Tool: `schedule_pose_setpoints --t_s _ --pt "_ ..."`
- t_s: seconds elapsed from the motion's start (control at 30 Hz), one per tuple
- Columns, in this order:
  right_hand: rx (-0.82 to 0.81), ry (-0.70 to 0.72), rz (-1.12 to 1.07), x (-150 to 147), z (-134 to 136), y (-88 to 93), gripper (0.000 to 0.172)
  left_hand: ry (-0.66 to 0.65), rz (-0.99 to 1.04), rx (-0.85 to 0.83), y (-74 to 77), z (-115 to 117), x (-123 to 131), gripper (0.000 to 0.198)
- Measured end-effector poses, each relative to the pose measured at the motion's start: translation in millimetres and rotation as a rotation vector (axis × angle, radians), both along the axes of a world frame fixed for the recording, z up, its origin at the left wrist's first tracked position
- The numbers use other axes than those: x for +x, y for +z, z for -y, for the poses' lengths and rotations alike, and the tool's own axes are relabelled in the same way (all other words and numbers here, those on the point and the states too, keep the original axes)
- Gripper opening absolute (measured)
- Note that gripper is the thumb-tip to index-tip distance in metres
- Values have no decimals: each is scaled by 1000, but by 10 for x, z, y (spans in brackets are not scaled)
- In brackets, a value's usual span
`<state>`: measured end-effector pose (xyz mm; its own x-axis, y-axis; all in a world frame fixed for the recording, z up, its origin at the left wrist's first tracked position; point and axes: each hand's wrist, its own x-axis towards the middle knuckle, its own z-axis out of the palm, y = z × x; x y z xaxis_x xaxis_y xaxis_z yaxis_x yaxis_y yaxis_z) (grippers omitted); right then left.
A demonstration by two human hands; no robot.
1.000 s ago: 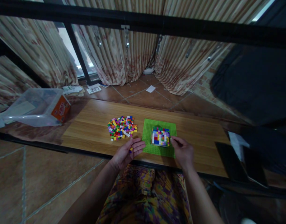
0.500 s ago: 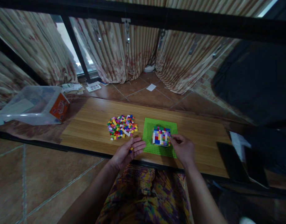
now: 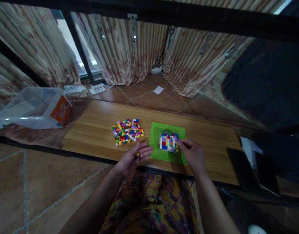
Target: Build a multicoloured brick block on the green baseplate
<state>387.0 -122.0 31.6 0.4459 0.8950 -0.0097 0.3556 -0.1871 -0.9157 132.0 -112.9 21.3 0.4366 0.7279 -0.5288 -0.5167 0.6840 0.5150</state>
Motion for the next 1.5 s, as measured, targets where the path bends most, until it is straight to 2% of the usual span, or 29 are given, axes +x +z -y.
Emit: schedule_pose_setpoints --t_s 0.23,0.43,0.7,0.9,1.07,1.3,1.5 --pt "43 -91 -160 -33 41 -79 38 4 43 20 -12 14 -7 39" --pt "56 -79 -203 -22 8 -147 35 9 11 16 -23 11 -7 40" --pt "99 -110 -181 -56 18 -208 36 3 16 18 -14 15 -7 38" --pt "159 -64 -181 -44 137 -265 33 -2 15 18 -17 14 -9 38" --pt "140 -42 -166 -18 180 -286 29 -3 38 23 -42 10 -13 37" --pt "111 -83 -231 -24 143 -268 35 -4 15 19 -22 7 -9 38" --pt "74 -13 -39 -14 170 -154 35 1 13 17 -17 11 -7 37"
